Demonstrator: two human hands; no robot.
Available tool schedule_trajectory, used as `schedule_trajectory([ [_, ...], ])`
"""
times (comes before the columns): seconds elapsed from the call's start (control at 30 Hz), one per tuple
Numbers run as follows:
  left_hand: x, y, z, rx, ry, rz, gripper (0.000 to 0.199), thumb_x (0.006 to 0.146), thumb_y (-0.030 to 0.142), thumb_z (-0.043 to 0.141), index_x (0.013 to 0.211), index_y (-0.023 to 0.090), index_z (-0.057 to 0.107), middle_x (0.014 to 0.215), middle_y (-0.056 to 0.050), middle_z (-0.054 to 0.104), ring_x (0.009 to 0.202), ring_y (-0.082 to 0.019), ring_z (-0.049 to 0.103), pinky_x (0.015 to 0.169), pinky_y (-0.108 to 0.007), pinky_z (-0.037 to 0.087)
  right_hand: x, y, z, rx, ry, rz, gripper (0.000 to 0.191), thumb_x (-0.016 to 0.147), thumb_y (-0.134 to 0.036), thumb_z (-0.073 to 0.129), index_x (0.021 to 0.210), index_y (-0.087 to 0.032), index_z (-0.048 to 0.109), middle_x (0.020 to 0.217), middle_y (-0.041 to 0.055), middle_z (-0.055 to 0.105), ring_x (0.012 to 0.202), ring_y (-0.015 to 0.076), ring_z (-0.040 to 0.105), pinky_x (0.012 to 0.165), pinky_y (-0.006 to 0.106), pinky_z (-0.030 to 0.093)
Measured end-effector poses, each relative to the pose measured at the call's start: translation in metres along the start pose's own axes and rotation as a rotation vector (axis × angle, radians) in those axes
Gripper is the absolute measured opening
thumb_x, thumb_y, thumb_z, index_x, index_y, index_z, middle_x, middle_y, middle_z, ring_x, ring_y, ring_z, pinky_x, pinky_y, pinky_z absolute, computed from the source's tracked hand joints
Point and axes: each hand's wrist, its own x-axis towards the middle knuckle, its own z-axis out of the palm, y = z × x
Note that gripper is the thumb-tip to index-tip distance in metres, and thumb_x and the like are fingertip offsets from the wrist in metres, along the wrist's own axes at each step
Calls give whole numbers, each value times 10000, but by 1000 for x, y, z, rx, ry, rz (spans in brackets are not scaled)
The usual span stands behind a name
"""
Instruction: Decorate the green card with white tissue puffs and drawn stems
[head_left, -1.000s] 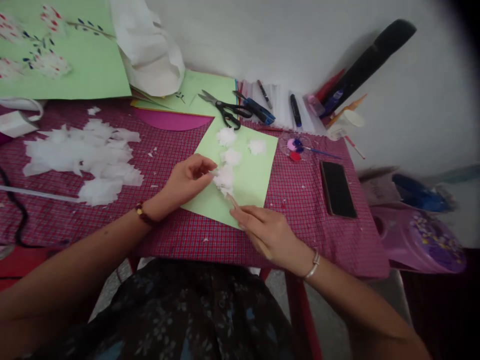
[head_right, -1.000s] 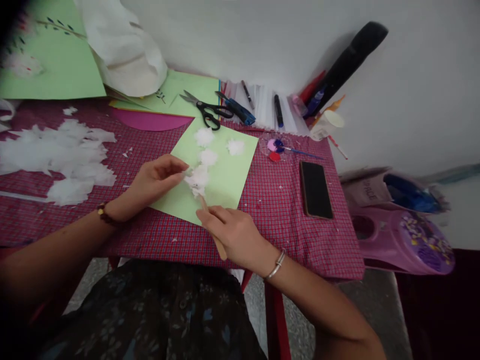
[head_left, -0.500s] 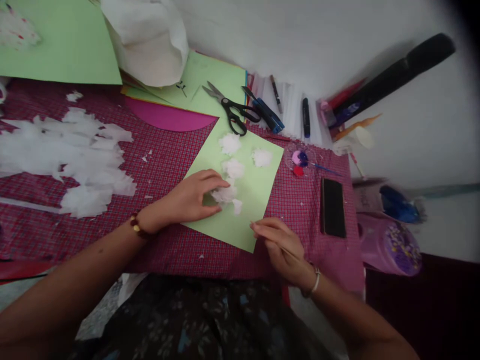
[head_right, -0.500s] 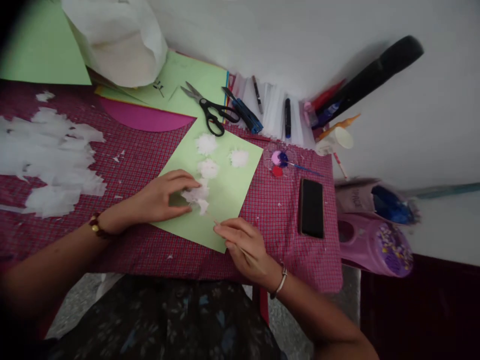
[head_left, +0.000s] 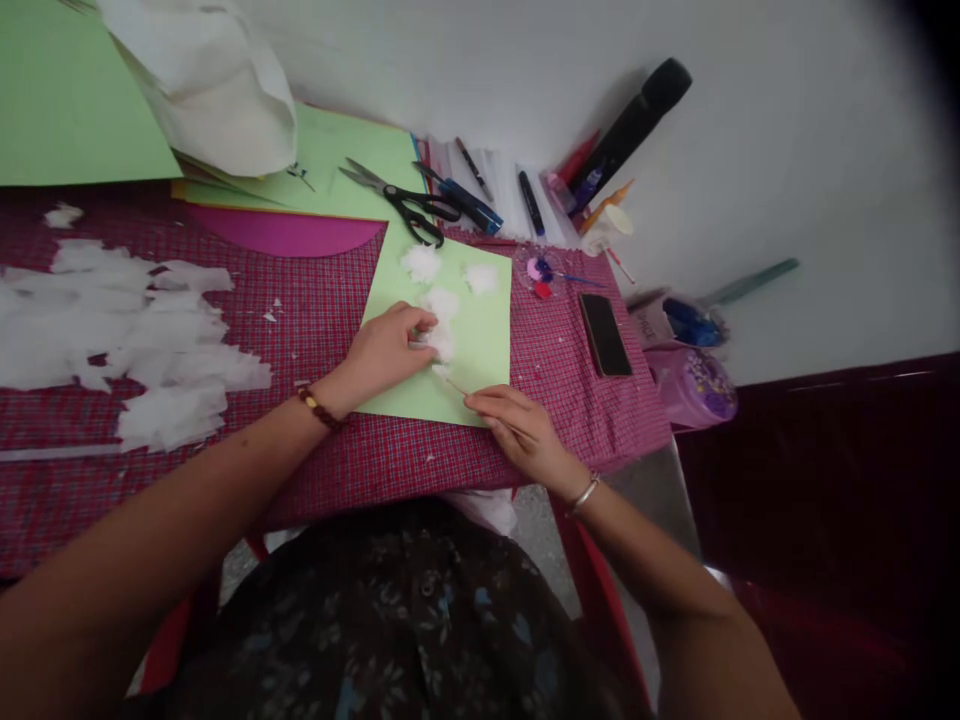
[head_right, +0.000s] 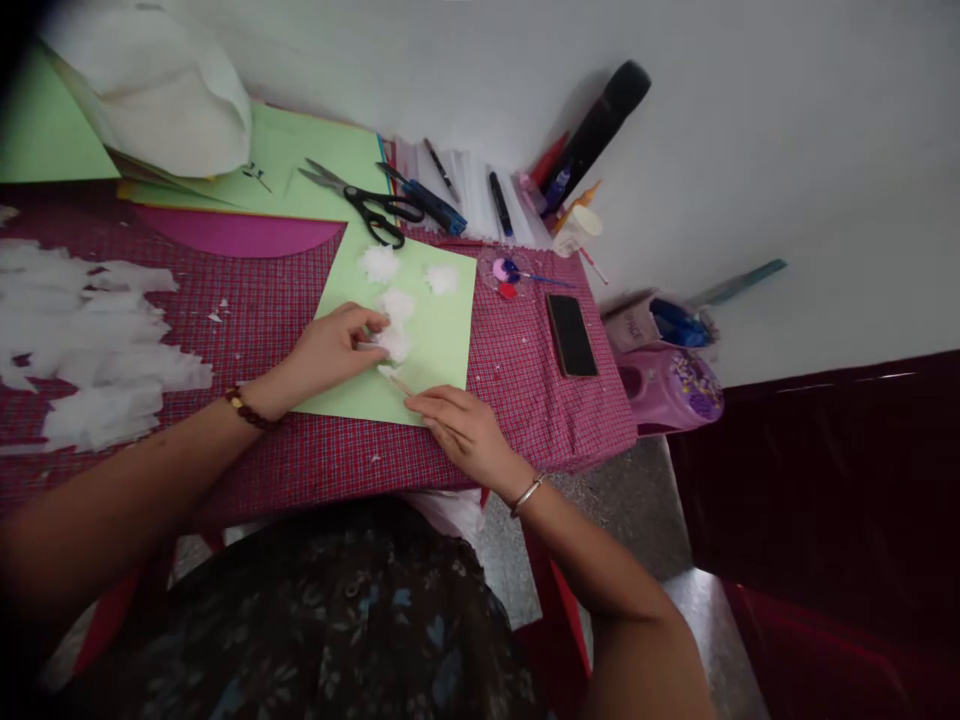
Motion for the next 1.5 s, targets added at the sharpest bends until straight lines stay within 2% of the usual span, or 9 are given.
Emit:
schedule_trajectory([
  [0.2, 4, -5, -2, -46, -6, -1, 283, 735, 240, 662, 1010, 176, 671, 1018, -51, 653, 691, -118, 565, 672, -288, 472, 22, 21, -2, -170, -155, -176, 275, 1002, -186, 461, 1216, -185, 633, 1120, 86, 684, 998, 159, 626, 839, 333, 547],
  [0.4, 2, -11, -14, -203, -98, 54, 309, 771, 329, 651, 1030, 161, 649, 1052, -72, 647, 718, -118, 586, 657, -265, 489, 28, 27, -6, -413, -332, -333, 298, 996, -182, 446, 1251, -149, 597, 1140, 107, 684, 952, 208, 580, 747, 366, 480],
  [0.57, 1, -8, -16, -163, -77, 48, 291, 803, 360, 632, 1022, 170, 654, 981, -61, 662, 743, -136, 599, 685, -275, 490, 29, 21, -3, -556, -280, -393, 252, 980, -168, 497, 1201, -148, 615, 1150, 90, 694, 860, 206, 516, 698, 363, 438],
  [0.97, -5, -1, -13, -84, -54, -8, 271, 824, 367, 633, 1032, 193, 649, 1034, -52, 653, 760, -133, 608, 715, -289, 509, 33, 21, 2, -589, -263, -330, 270, 973, -172, 502, 1219, -153, 611, 1183, 87, 695, 812, 214, 479, 673, 393, 426],
  [1.13, -7, 1, -13, 9, -67, 95, 310, 773, 257, 699, 1064, 168, 644, 1042, -51, 628, 766, -124, 568, 728, -291, 504, 34, 24, 2, -541, -268, -291, 295, 971, -169, 502, 1249, -152, 599, 1170, 96, 690, 824, 220, 493, 696, 397, 429],
  [1.27, -4, 3, -15, 102, -117, 137, 314, 809, 192, 662, 1119, 195, 619, 1105, -40, 623, 769, -112, 554, 724, -277, 507, 34, 31, -2, -434, -279, -278, 297, 979, -163, 492, 1257, -166, 597, 1126, 85, 695, 866, 217, 515, 730, 378, 425],
  [1.5, 5, 10, -16, 170, -211, 174, 311, 850, 141, 593, 1161, 142, 611, 1181, -96, 609, 1023, -186, 600, 840, -300, 520, 36, 37, -12, -265, -394, -215, 326, 992, -189, 461, 1297, -156, 572, 1213, 108, 666, 921, 216, 529, 780, 370, 440],
])
